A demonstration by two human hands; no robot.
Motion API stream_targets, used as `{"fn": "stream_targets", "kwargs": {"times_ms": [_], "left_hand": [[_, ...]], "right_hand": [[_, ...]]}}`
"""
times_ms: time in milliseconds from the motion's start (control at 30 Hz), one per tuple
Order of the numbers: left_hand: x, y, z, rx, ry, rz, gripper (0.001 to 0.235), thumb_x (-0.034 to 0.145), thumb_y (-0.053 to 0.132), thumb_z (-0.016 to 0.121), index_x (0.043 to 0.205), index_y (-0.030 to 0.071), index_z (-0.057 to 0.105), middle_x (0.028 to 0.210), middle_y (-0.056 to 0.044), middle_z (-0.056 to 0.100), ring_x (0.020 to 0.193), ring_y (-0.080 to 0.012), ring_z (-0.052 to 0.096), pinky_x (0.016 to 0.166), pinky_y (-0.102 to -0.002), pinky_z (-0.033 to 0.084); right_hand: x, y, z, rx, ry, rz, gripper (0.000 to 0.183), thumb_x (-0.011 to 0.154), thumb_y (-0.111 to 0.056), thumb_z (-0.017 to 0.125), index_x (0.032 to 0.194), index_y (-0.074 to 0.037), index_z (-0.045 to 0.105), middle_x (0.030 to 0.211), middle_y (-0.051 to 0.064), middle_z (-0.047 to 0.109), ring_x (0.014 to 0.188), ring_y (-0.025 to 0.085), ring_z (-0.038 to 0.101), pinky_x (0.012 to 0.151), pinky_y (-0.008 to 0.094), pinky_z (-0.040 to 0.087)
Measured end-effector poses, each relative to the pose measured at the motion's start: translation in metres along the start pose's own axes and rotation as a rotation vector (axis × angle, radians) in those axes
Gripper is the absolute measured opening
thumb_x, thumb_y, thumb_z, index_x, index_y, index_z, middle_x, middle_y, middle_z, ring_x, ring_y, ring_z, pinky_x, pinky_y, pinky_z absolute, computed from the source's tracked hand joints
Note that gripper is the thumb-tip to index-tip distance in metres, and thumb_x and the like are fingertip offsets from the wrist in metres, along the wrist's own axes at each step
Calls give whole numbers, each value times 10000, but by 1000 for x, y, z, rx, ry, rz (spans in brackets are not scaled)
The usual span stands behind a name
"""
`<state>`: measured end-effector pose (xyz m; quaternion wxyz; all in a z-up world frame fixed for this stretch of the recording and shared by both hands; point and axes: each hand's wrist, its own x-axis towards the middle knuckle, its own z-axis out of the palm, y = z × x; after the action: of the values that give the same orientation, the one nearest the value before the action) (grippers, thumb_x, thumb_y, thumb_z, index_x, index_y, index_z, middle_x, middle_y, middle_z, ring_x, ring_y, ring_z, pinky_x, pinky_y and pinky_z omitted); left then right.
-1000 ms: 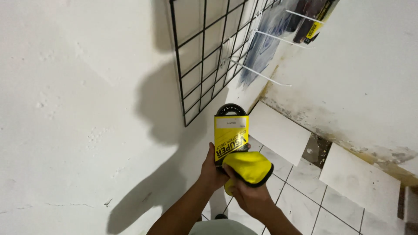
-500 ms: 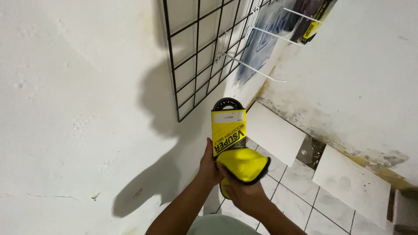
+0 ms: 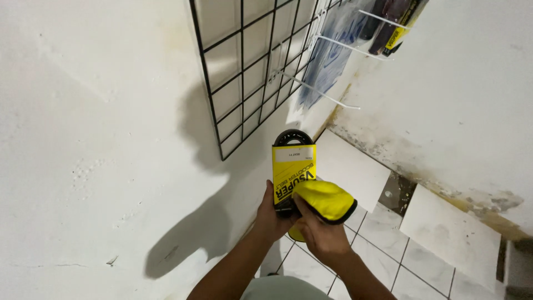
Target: The person wipes the surface of several packaged scooter parts with a yellow and black cloth. They clean a yellow Vsuper scooter belt package, a blue OSK brake pad package, and another Vsuper belt package, then hang them on a wall grid display.
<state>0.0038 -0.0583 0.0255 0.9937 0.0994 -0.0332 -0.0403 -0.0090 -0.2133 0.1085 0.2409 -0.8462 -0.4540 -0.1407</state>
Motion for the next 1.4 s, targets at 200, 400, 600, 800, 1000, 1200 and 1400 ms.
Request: {"fn": "stream_targets", "kwargs": {"times_ms": [200, 400, 600, 800, 1000, 1200, 1400], "left_hand": [[7, 17, 10, 102, 12, 7, 697, 1051, 583, 336, 1408, 22, 543, 1280, -162, 678, 1067, -236, 684, 898, -339, 562], [5, 16, -19, 631, 26, 182, 447, 1053, 371, 500, 1352, 39, 497, 1148, -106, 687, 929, -181, 662, 808, -327, 556], [19, 33, -9, 130, 213, -76, 631, 1052, 543, 402, 1333, 15, 602, 1154, -164, 704, 935, -232, 683, 791, -316, 560], [11, 13, -45, 887, 68, 175, 629, 890, 260, 668, 1421, 37, 413, 1273, -181, 623, 1051, -259, 636, 854, -339, 536], [13, 20, -12, 249, 317, -129, 608, 1021, 534, 450, 1268, 8, 630, 1170, -157, 683, 965, -202, 633, 832, -314, 499], [13, -3, -9, 267, 337, -239, 701, 952, 569, 479, 1411, 46, 564, 1363, -183, 622, 1123, -253, 603, 948, -350, 489], [17, -14, -29, 212, 361, -197, 590, 1012, 490, 444, 1357, 33, 586, 1307, -183, 641, 1088, -261, 596, 969, -376, 469]], "right_hand": [[9, -14, 10, -11, -34, -50, 601, 890, -198, 745, 1449, -98, 548, 1401, 179, 612, 1220, 340, 638, 969, 458, 516], [27, -8, 5, -93, 94, -36, 625, 888, -179, 697, 1442, 27, 496, 1298, 271, 626, 1118, 374, 665, 908, 466, 574], [25, -21, 15, -98, -49, -37, 673, 918, -297, 724, 1505, -90, 467, 1466, 144, 577, 1277, 332, 585, 1024, 534, 398], [52, -17, -12, -117, 25, 56, 686, 892, -226, 664, 1508, -25, 439, 1369, 203, 636, 1105, 352, 659, 911, 440, 506], [19, -28, 17, -32, -28, 26, 708, 874, -236, 754, 1490, -39, 468, 1381, 226, 605, 1179, 355, 638, 932, 444, 528], [31, -17, -14, -31, -99, 91, 750, 890, -245, 707, 1543, -43, 398, 1482, 231, 517, 1288, 381, 546, 1005, 441, 455], [37, -17, -21, -114, 9, 92, 753, 899, -279, 681, 1547, -30, 390, 1494, 247, 522, 1317, 397, 548, 1052, 462, 443]]}}
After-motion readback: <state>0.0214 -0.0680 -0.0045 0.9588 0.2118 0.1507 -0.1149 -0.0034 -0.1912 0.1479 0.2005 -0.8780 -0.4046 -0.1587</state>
